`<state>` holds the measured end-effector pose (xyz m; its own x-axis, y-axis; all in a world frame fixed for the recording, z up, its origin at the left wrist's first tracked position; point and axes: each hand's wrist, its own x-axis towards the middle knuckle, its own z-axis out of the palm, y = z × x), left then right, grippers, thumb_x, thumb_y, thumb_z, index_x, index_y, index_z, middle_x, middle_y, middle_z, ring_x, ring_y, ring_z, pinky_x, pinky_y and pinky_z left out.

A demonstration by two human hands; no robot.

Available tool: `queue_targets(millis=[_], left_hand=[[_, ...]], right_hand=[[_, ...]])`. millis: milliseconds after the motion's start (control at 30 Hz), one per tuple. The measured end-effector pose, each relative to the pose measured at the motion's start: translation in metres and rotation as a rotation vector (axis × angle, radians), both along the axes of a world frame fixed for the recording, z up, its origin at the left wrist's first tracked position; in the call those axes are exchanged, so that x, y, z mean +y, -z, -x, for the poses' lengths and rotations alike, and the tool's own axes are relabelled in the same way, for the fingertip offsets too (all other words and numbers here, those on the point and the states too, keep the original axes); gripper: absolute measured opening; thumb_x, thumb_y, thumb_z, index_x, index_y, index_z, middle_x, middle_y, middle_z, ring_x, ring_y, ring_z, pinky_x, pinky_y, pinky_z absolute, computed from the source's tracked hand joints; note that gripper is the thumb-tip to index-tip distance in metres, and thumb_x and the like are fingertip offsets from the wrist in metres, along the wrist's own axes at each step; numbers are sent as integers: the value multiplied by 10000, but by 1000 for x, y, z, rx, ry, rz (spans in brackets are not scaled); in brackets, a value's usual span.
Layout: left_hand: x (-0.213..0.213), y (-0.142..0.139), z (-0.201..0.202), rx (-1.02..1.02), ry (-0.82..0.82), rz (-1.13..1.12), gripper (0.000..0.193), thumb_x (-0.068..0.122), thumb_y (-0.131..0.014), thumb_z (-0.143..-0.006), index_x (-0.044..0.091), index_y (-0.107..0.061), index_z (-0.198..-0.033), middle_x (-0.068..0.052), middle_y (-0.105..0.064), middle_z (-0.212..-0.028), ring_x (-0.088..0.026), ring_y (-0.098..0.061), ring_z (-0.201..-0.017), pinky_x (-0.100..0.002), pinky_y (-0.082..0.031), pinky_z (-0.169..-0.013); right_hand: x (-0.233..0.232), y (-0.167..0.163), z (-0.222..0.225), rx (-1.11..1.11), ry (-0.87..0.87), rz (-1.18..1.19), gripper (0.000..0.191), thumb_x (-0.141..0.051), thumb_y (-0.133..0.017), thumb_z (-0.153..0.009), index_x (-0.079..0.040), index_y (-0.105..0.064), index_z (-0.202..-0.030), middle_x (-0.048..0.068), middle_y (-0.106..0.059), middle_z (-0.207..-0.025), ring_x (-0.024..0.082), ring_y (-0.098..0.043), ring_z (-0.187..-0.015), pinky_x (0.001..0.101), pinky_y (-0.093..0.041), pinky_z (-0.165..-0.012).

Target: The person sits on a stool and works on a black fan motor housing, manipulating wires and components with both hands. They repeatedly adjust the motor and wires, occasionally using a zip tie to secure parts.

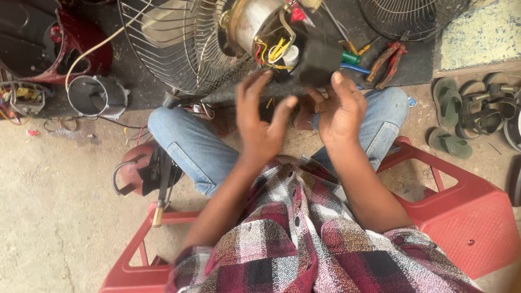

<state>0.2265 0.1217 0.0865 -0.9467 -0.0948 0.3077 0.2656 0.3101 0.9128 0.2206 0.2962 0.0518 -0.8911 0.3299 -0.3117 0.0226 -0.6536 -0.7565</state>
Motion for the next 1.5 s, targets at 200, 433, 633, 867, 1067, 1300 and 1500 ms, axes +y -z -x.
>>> queue_targets(millis=[200,433,633,867,1067,1300,1500], left_hand=[[21,47,9,-434,195,-843,732,195,-861,-801,57,-422,-1370,-123,-491,-1395,-261,-530,-1296,-418,-478,-1096],[12,64,27,-458,34,-85,425,205,-898,-844,-13,-635,-1096,-195,-640,-1203,-298,-664,-1135,-420,-542,-1058],[3,77,-16,-53,12,84,960,229,-821,-912,25,-196,-1613,-338,-142,-1669,-495,-268,-1547,-500,-323,-1271],[29,65,-71,-354,78,141,1051,388,-807,-919,61,-127,-1651,-358,-131,-1654,-513,-254,-1535,-549,-294,-1232],[20,34,-70,-423,162,-111,603,303,-757,-957,-14,-533,-1419,-250,-590,-1327,-307,-630,-1187,-384,-549,-978],[9,28,-40,-590,80,-677,326,120,-702,-981,-63,-683,-1250,-134,-777,-923,-161,-740,-755,-289,-619,-684],[9,24,-36,-467,30,-673,417,17,-755,-941,-65,-629,-1330,-156,-769,-1002,-170,-744,-812,-308,-639,-747]], right_hand=[[-6,20,-14,-38,10,-64,135,-17,-751,-959,72,-694,-1044,156,-701,-976,260,-689,-882,402,-586,-848],[57,48,-97,-208,-401,-878,272,-32,-741,-880,19,-706,-1145,119,-705,-980,219,-679,-829,332,-550,-747],[118,68,-143,-407,-355,-833,146,-38,-671,-966,32,-716,-1085,103,-708,-954,169,-686,-835,300,-566,-782],[102,38,-122,-327,-511,-713,133,-57,-711,-937,22,-728,-1043,83,-730,-890,165,-679,-817,284,-551,-764],[74,-6,-87,125,-807,-1021,129,-73,-767,-890,27,-728,-961,87,-727,-912,159,-686,-861,304,-525,-791],[56,-25,-64,-70,-798,-492,219,-63,-754,-878,-2,-727,-1087,89,-755,-922,159,-728,-839,269,-597,-774],[49,-39,-53,19,-774,-599,200,6,-783,-871,20,-748,-1067,117,-770,-1032,156,-751,-956,261,-603,-863]])
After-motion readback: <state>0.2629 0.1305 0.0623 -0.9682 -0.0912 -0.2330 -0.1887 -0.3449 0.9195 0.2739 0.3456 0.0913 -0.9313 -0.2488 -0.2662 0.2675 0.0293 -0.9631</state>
